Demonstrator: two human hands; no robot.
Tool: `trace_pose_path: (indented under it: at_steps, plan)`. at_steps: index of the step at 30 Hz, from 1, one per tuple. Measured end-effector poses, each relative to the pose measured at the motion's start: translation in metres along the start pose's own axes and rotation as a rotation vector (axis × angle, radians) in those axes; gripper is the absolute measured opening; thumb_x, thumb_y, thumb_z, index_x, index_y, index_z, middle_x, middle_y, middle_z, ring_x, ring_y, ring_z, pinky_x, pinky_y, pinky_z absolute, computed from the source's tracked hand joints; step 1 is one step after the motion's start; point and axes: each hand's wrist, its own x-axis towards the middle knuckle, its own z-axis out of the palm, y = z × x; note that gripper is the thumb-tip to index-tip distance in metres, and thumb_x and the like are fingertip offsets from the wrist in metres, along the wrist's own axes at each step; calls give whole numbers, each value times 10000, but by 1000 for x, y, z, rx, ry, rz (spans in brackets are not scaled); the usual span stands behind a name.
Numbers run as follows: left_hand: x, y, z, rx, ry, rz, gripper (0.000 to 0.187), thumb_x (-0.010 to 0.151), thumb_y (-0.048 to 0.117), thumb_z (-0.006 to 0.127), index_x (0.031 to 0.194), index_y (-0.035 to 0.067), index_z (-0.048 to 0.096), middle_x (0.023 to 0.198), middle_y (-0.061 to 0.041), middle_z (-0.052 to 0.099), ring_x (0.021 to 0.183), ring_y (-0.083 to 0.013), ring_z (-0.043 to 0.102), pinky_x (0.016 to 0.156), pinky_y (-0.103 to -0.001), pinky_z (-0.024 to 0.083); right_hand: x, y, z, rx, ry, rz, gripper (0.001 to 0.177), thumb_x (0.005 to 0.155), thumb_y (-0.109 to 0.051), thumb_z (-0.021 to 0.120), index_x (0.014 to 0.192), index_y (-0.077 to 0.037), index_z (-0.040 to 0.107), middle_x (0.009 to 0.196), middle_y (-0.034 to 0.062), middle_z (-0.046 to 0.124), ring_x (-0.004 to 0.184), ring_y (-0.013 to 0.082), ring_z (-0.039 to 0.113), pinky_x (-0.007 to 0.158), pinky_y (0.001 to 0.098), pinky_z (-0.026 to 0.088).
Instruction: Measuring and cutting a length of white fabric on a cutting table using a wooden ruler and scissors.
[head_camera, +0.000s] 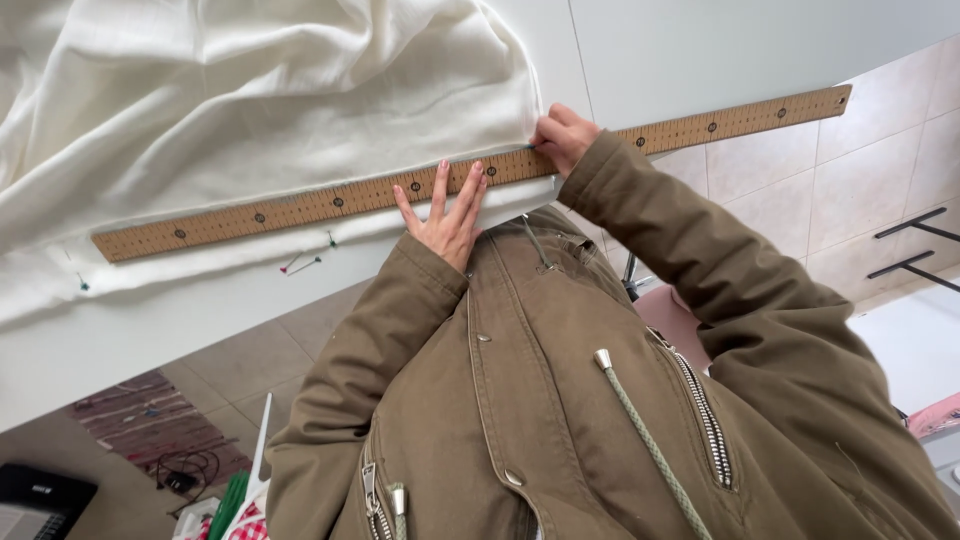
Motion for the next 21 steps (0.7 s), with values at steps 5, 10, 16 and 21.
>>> trace_pose_path:
  at_steps: [5, 10, 16, 21]
  plan:
    - [2, -3, -2, -40, 26, 21, 810, 923, 377, 710, 1626, 158, 371, 1718, 44, 152, 1579, -326, 108, 1067, -889, 128, -17, 8, -36, -52, -5, 30, 47, 1011, 17, 665, 1019, -13, 630, 1024, 132, 625, 859, 241, 678, 766, 317, 618]
    - [4, -15, 11, 73, 132, 8, 675, 957, 250, 689, 1581, 160, 448, 1680, 6, 308, 1531, -292, 274, 1124, -810, 170, -23, 47, -79, 230, 231, 285, 79, 1069, -24, 620, 1141, -50, 640, 1049, 92, 722, 903, 154, 725, 816, 262, 624]
    - [9, -46, 14, 61, 344, -20, 523, 969, 153, 663, 1475, 72, 561, 1366, -71, 547, 1259, -245, 523, 1088, -605, 382, -16, 92, -75, -71, 312, 232, 95, 1029, -28, 742, 1106, -60, 697, 1085, 95, 727, 930, 192, 702, 830, 318, 604]
    - [14, -50, 16, 111, 410, 78, 465, 943, 152, 677, 1373, -16, 619, 1265, -108, 581, 1146, -257, 543, 970, -470, 465, -44, 69, -47, -241, 325, -141, 539, 824, -319, 882, 1250, -106, 629, 1316, 141, 550, 1200, 296, 554, 1050, 449, 513]
